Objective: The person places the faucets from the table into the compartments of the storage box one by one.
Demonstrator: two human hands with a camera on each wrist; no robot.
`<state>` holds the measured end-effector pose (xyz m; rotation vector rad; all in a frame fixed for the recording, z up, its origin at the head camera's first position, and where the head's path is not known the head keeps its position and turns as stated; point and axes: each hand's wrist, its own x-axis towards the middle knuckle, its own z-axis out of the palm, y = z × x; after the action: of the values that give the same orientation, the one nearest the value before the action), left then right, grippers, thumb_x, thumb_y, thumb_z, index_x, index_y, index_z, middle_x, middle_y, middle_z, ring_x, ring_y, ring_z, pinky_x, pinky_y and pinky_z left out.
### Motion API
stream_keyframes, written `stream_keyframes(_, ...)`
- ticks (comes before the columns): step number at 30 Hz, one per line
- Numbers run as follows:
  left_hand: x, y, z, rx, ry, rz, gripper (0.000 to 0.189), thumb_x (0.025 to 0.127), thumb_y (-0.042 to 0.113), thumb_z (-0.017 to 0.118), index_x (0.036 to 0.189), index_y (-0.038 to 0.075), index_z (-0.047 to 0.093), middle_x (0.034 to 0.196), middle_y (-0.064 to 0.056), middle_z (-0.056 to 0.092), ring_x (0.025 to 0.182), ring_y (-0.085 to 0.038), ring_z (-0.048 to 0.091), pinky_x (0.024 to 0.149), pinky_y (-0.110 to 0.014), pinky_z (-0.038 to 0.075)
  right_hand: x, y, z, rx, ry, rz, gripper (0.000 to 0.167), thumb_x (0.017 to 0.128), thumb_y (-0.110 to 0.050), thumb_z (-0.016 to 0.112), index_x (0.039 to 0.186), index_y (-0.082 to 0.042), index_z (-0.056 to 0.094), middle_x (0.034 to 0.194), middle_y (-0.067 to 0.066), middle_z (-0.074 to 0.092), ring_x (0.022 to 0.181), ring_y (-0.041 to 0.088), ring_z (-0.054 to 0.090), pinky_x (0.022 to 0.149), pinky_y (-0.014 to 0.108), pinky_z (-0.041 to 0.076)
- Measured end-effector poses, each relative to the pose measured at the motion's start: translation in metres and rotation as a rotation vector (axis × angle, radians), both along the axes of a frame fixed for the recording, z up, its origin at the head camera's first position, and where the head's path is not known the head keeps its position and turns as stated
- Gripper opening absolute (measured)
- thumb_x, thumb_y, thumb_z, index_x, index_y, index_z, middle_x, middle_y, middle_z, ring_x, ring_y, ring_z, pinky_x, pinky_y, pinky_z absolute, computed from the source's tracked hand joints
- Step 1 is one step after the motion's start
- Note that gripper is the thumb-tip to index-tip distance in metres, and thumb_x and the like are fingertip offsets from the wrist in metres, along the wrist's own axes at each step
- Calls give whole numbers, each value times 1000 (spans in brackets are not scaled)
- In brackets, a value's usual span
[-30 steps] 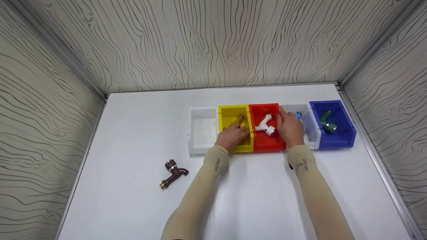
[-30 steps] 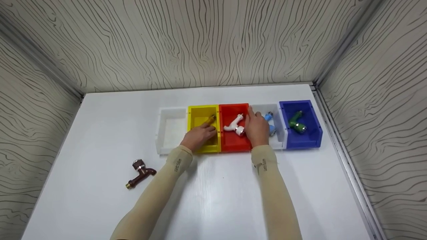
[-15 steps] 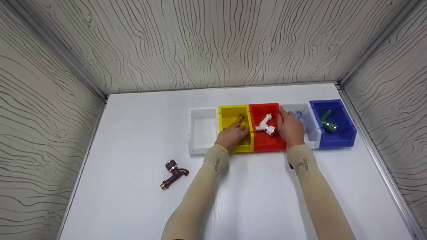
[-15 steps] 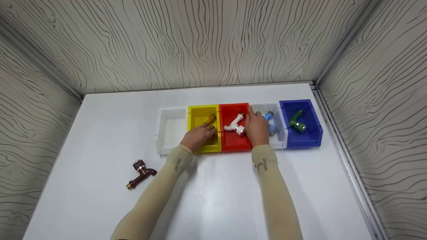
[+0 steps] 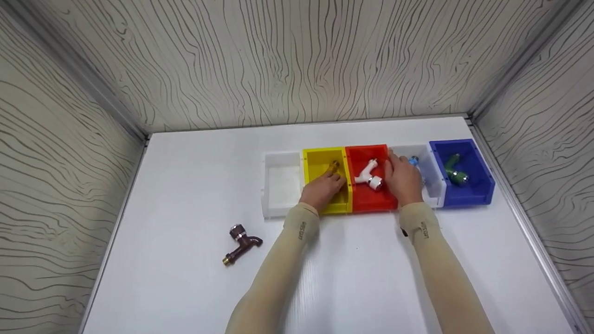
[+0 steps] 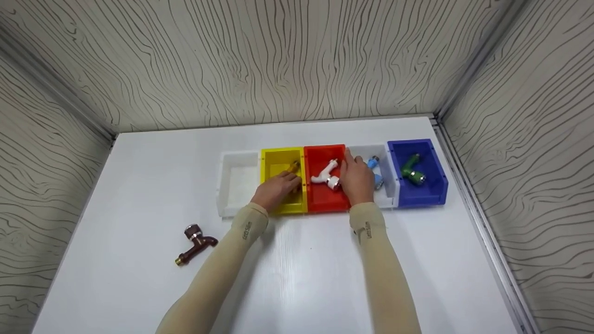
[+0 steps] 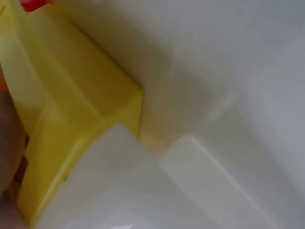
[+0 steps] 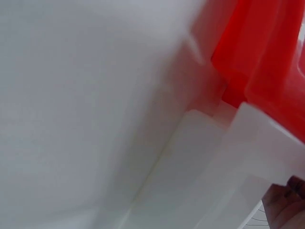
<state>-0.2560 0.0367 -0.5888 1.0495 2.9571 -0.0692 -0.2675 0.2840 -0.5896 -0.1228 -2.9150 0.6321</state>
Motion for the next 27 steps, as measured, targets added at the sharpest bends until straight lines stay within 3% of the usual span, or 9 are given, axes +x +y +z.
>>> stream_keyframes(11, 7, -2, -7, -26, -6, -17, 51, 99, 16, 69, 147, 22, 51, 152, 2, 56, 137, -16, 56, 108, -31, 52, 10, 0, -9, -11, -58, -7, 52, 110, -30, 44, 158, -12, 44, 121, 30, 62, 102, 54, 63, 96, 69, 52)
stream_keyframes(17, 5, -1, -6, -53, 48, -23, 44, 100, 17, 69, 141, 21, 54, 143, 2, 59, 126, -14, 62, 107, -29, 53, 8, 2, -6, 5, 19, 10, 50, 109, -27, 45, 154, -9, 49, 111, 30, 63, 93, 54, 64, 88, 67, 54)
stream_keyframes(21, 3, -1, -3, -72, 85, -21, 42, 100, 18, 68, 139, 19, 54, 141, 2, 60, 119, -15, 64, 104, -29, 55, 4, 1, -3, -5, 3, 2, 50, 109, -28, 44, 156, -9, 48, 111, 29, 63, 92, 52, 63, 89, 65, 54)
stream_keyframes(27, 6, -4, 5, 75, 78, 6, 34, 102, 22, 66, 135, 20, 61, 137, 3, 65, 125, -16, 62, 111, -33, 52, 0, 2, 0, -8, -35, -2, 51, 110, -29, 44, 157, -10, 44, 118, 29, 62, 99, 53, 63, 95, 66, 52)
